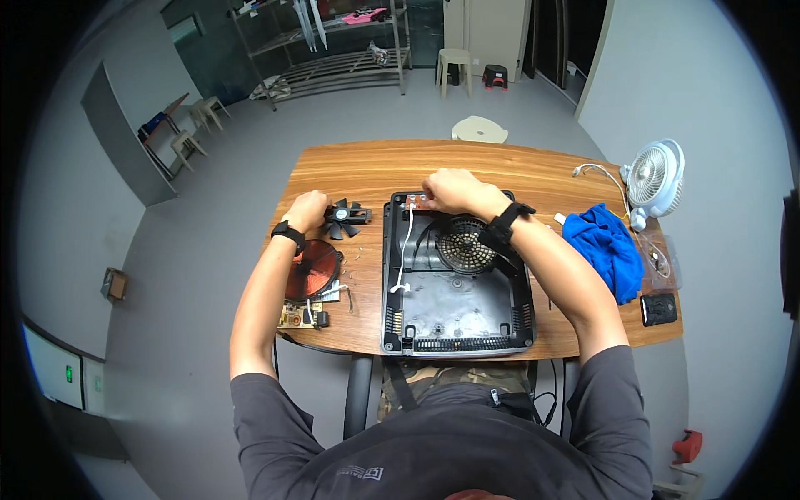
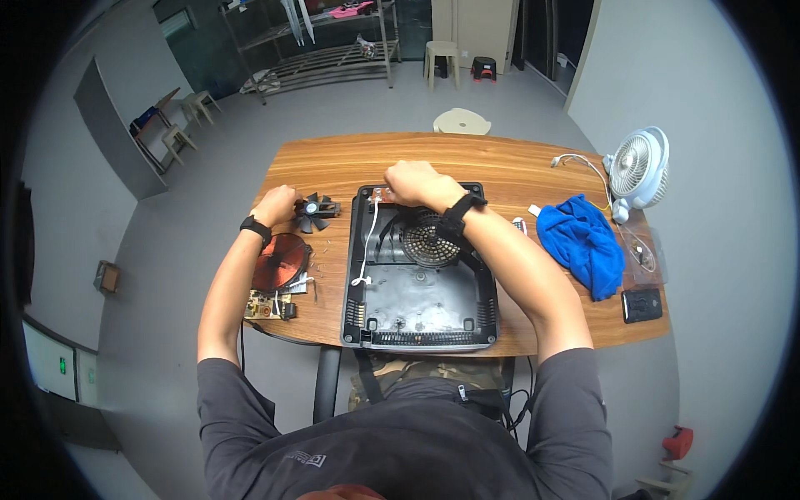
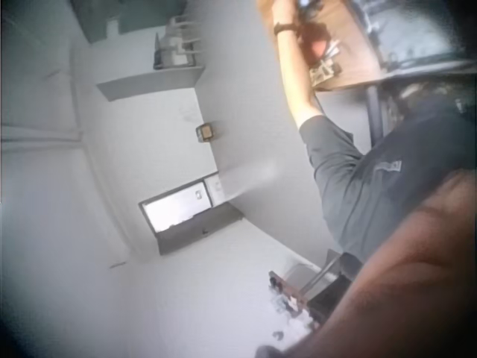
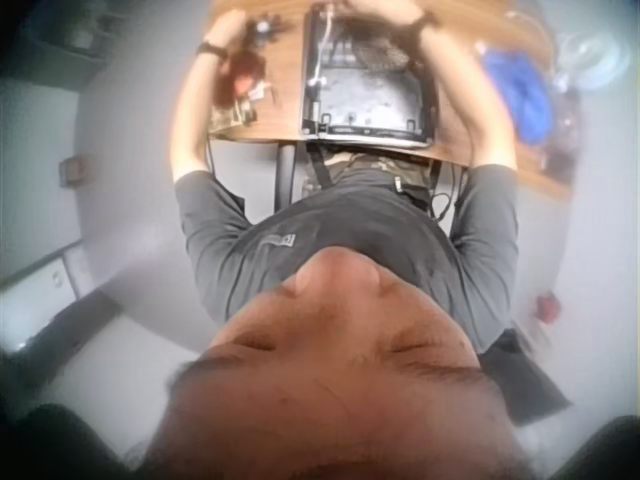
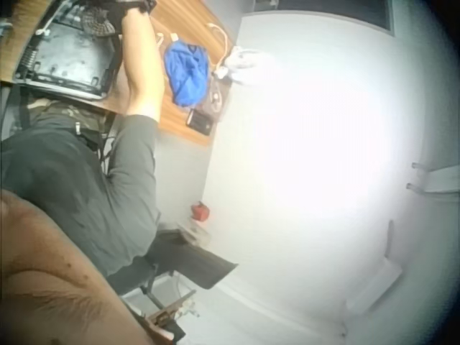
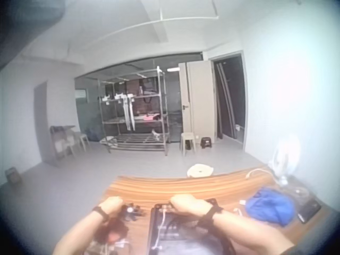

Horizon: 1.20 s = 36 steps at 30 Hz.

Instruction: The person disassembles a black electronic device using a screwdriver, removes a fan, and wipes the interior and exterior with a blue cloth. They then reassemble the device by placing a copper-colored component and securing it with screws.

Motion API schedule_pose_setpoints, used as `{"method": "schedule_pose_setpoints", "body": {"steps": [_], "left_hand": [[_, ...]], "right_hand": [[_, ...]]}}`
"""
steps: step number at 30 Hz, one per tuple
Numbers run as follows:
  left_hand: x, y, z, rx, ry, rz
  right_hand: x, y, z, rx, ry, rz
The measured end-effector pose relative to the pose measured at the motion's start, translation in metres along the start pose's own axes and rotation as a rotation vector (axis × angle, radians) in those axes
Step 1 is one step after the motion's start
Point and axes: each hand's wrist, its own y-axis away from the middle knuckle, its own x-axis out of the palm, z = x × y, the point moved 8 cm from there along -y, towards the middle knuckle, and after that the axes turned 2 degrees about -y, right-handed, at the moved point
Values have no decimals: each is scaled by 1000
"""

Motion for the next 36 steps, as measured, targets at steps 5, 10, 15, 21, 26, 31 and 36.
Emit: {"method": "schedule_pose_setpoints", "body": {"steps": [5, 10, 15, 21, 26, 31, 36], "left_hand": [[7, 6, 0, -38, -24, 32], [-5, 12, -10, -15, 16, 55], [-19, 4, -15, -77, -86, 45], [-77, -21, -122, 174, 60, -65], [-101, -36, -212, 352, 121, -132], [-92, -52, -246, 399, 146, -158], [-84, -60, -256, 406, 176, -120]], "right_hand": [[-12, 33, -42, 99, 9, -64], [-19, 84, -119, 287, -33, -150], [-9, 149, -192, 477, 77, -253], [35, 190, -199, 672, 140, 24], [46, 201, -188, 744, 61, 41], [54, 215, -177, 761, 31, -36], [65, 213, -188, 654, -85, -96]]}}
